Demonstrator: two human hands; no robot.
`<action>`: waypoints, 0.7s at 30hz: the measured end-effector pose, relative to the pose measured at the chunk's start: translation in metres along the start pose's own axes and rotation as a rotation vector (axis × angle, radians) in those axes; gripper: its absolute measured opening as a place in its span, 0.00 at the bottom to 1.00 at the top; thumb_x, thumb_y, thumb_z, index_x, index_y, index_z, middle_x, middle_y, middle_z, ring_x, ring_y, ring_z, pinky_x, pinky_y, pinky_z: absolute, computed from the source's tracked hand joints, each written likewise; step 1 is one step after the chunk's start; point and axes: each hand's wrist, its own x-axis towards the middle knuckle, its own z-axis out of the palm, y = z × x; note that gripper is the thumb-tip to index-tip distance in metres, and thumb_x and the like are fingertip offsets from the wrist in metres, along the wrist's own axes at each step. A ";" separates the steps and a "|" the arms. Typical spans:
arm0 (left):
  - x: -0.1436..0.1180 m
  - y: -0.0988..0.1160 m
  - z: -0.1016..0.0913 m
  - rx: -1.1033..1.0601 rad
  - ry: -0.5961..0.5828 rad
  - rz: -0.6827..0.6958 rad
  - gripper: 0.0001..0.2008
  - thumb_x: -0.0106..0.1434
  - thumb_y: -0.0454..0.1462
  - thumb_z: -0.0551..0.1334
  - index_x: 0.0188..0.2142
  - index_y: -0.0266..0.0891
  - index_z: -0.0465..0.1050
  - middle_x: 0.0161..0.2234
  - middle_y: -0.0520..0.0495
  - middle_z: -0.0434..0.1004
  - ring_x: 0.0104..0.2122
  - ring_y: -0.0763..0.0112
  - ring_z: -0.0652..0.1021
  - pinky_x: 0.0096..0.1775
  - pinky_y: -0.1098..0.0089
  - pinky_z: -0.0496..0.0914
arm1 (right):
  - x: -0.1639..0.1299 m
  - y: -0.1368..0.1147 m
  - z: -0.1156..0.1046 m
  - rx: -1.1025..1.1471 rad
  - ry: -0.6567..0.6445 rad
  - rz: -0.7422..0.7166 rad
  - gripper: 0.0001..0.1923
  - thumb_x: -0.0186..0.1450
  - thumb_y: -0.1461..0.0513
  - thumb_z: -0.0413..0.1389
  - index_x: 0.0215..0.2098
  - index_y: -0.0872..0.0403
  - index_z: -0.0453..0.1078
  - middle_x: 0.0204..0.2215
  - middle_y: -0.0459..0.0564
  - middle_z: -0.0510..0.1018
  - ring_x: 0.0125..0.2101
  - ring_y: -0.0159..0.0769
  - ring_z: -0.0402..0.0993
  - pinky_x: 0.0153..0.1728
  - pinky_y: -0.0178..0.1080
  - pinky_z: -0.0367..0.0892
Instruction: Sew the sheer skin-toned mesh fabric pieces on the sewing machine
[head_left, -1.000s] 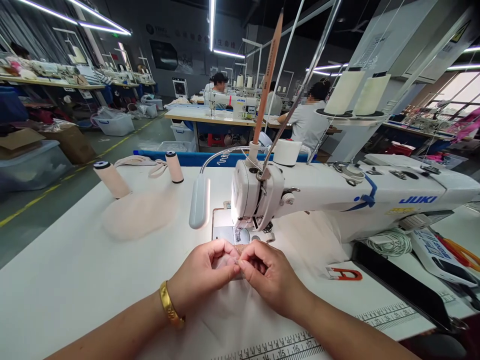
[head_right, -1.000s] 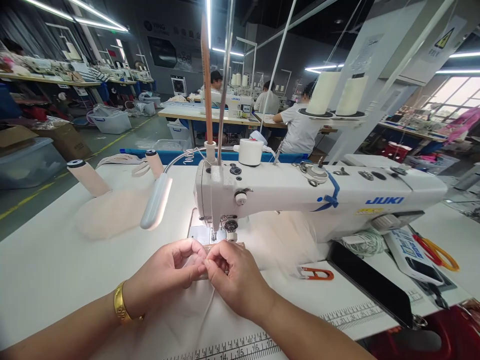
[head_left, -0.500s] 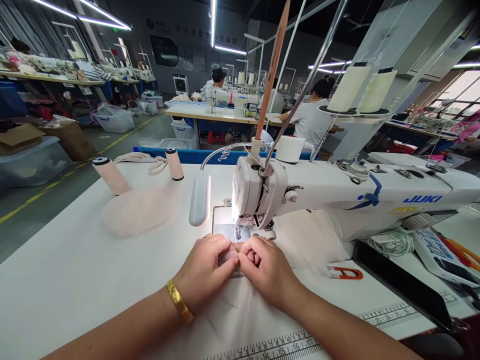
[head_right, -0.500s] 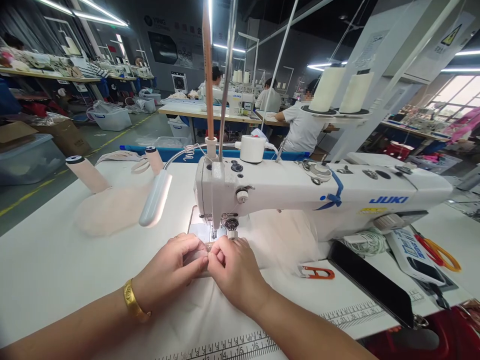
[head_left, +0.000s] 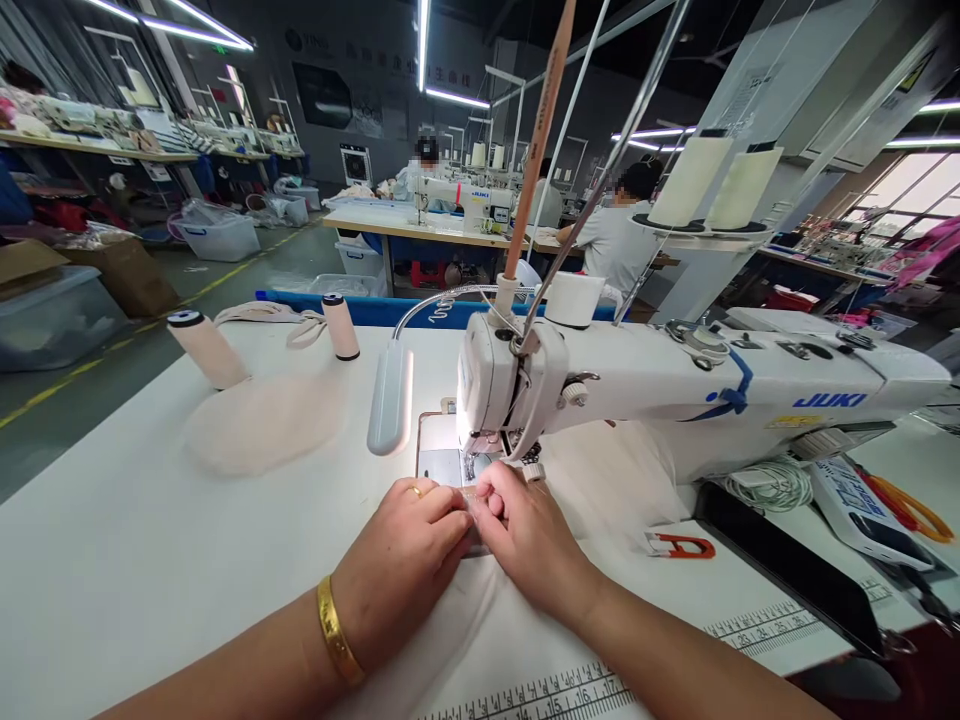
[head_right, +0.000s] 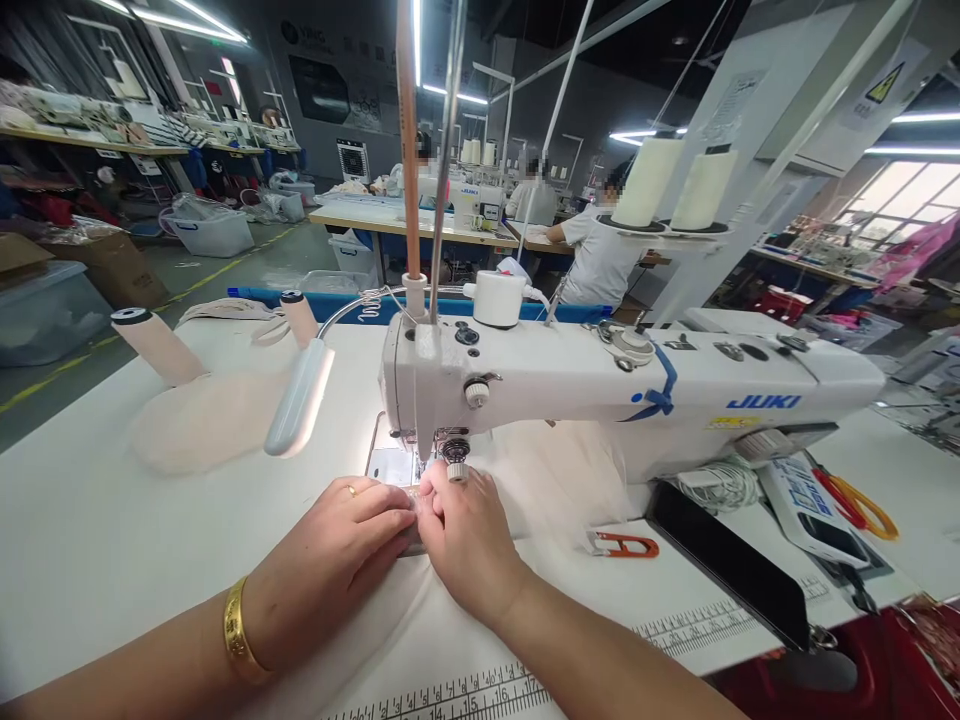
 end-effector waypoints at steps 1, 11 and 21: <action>0.000 -0.001 -0.001 -0.003 -0.004 0.001 0.13 0.73 0.30 0.54 0.34 0.40 0.73 0.36 0.48 0.78 0.35 0.65 0.75 0.43 0.60 0.66 | -0.001 0.002 0.000 0.000 -0.005 -0.026 0.08 0.68 0.70 0.53 0.34 0.51 0.64 0.26 0.43 0.71 0.29 0.36 0.67 0.34 0.37 0.59; 0.001 -0.014 -0.010 -0.008 -0.059 -0.002 0.14 0.74 0.31 0.53 0.38 0.41 0.76 0.43 0.48 0.82 0.40 0.63 0.79 0.46 0.57 0.64 | -0.008 0.016 -0.006 -0.149 -0.025 -0.221 0.11 0.70 0.70 0.52 0.39 0.52 0.75 0.33 0.49 0.74 0.30 0.37 0.67 0.33 0.39 0.61; 0.008 -0.025 -0.007 -0.012 -0.016 0.010 0.14 0.73 0.31 0.51 0.41 0.42 0.76 0.48 0.48 0.83 0.45 0.62 0.81 0.51 0.56 0.61 | -0.005 0.020 0.000 -0.260 0.050 -0.231 0.13 0.71 0.69 0.50 0.44 0.51 0.75 0.32 0.50 0.75 0.27 0.38 0.65 0.29 0.40 0.58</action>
